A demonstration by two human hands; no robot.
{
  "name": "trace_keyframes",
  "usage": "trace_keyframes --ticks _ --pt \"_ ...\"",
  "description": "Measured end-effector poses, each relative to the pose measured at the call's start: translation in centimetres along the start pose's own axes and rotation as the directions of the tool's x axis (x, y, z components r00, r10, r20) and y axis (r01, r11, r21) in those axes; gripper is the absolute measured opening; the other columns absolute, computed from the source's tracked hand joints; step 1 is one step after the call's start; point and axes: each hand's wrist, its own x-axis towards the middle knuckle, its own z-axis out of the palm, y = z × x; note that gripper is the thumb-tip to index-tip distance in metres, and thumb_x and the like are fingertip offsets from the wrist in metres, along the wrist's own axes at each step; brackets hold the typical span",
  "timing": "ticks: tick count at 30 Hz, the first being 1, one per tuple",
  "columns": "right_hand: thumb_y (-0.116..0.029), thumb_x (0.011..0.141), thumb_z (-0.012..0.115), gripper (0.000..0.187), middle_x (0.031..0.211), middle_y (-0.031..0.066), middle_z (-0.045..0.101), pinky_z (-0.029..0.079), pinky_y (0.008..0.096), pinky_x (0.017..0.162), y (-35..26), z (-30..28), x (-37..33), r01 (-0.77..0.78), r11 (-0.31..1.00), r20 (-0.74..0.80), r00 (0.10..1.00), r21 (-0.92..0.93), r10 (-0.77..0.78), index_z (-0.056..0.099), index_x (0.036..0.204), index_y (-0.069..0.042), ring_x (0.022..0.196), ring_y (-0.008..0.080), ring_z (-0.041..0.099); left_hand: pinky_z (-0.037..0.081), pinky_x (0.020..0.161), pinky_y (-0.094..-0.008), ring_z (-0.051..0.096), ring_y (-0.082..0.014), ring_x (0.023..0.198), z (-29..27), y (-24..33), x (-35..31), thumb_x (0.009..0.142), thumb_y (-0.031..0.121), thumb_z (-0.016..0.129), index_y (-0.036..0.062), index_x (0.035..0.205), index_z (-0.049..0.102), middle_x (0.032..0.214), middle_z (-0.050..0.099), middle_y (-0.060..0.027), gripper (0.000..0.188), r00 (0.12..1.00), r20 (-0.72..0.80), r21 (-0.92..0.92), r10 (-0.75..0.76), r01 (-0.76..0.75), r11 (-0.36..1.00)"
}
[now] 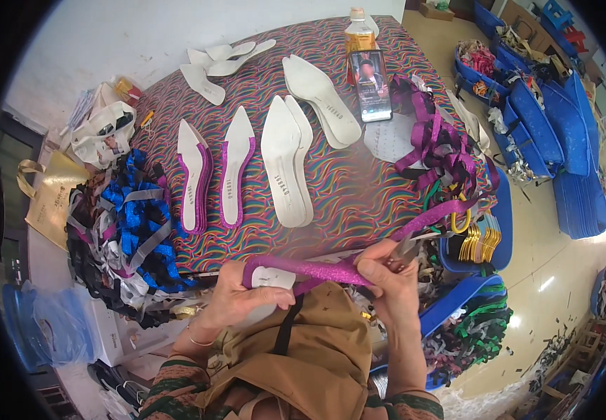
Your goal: The person wraps purple and black ribbons around the edges of white slipper soles. They pick up a sole, wrap the ribbon around the perimeter, and place the finished item on the table. The process is repeated for multiple soles.
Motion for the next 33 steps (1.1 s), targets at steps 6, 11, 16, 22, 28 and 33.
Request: trace_keyframes --ticks 6,11,16,22,28,33 --pt "0.002 0.079 0.074 0.011 0.068 0.0034 0.063 0.033 0.0217 0.046 3.2 2.1 -1.7 0.026 0.999 0.002 1.000 0.047 -0.026 0.065 0.085 0.000 0.052 0.0045 0.046 0.053 0.071 -0.0275 0.066 -0.0141 0.081 0.8 0.6 0.9 0.088 0.007 0.066 -0.0056 0.111 0.063 0.092 0.070 -0.0110 0.026 0.997 -0.070 -0.262 0.024 -0.041 0.964" --pt "0.003 0.083 0.072 0.008 0.073 0.0025 0.064 0.038 0.0208 0.049 6.7 4.8 -2.0 0.055 0.998 -0.015 0.998 0.030 -0.055 0.067 0.088 -0.001 0.058 0.0035 0.050 0.055 0.082 -0.0393 0.068 -0.0299 0.093 2.3 1.4 2.1 0.090 0.003 0.058 -0.0066 0.115 0.057 0.100 0.068 -0.0179 0.027 0.985 -0.169 -0.503 -0.030 -0.060 0.862" --pt "0.000 0.085 0.071 0.006 0.076 0.0022 0.065 0.037 0.0200 0.051 6.4 4.7 -1.5 0.102 0.986 0.095 0.991 -0.130 -0.090 0.066 0.087 -0.002 0.058 0.0035 0.050 0.056 0.073 -0.0377 0.069 -0.0285 0.082 0.8 1.2 2.6 0.098 0.014 0.051 -0.0069 0.118 0.057 0.093 0.068 -0.0215 0.029 0.979 -0.191 -0.474 0.065 -0.150 0.867" --pt "0.001 0.085 0.070 0.009 0.087 0.0039 0.070 0.045 0.0206 0.060 6.3 4.0 -2.0 0.134 0.956 0.188 0.978 -0.261 -0.086 0.070 0.094 0.002 0.069 0.0047 0.057 0.048 0.058 -0.0345 0.060 -0.0221 0.063 0.5 0.8 3.0 0.099 0.018 0.052 -0.0046 0.112 0.058 0.079 0.063 -0.0124 0.026 0.970 -0.236 -0.605 0.059 -0.194 0.772" --pt "0.004 0.082 0.071 0.008 0.082 0.0052 0.069 0.047 0.0211 0.063 6.0 3.3 -0.9 0.163 0.892 0.261 0.964 -0.421 -0.053 0.068 0.089 0.003 0.071 0.0063 0.059 0.042 0.059 -0.0345 0.053 -0.0197 0.063 0.4 0.5 3.7 0.096 0.016 0.056 -0.0011 0.113 0.057 0.080 0.059 -0.0089 0.024 0.977 -0.160 -0.722 0.142 -0.214 0.659" --pt "0.007 0.080 0.069 0.008 0.082 0.0044 0.067 0.049 0.0215 0.065 5.7 3.5 0.3 0.285 0.850 0.269 0.947 -0.444 -0.176 0.066 0.086 0.003 0.074 0.0080 0.061 0.050 0.085 -0.0360 0.064 -0.0245 0.095 0.7 1.0 3.4 0.090 0.000 0.054 -0.0030 0.120 0.057 0.104 0.066 -0.0164 0.030 0.993 0.025 -0.482 0.116 -0.089 0.871"
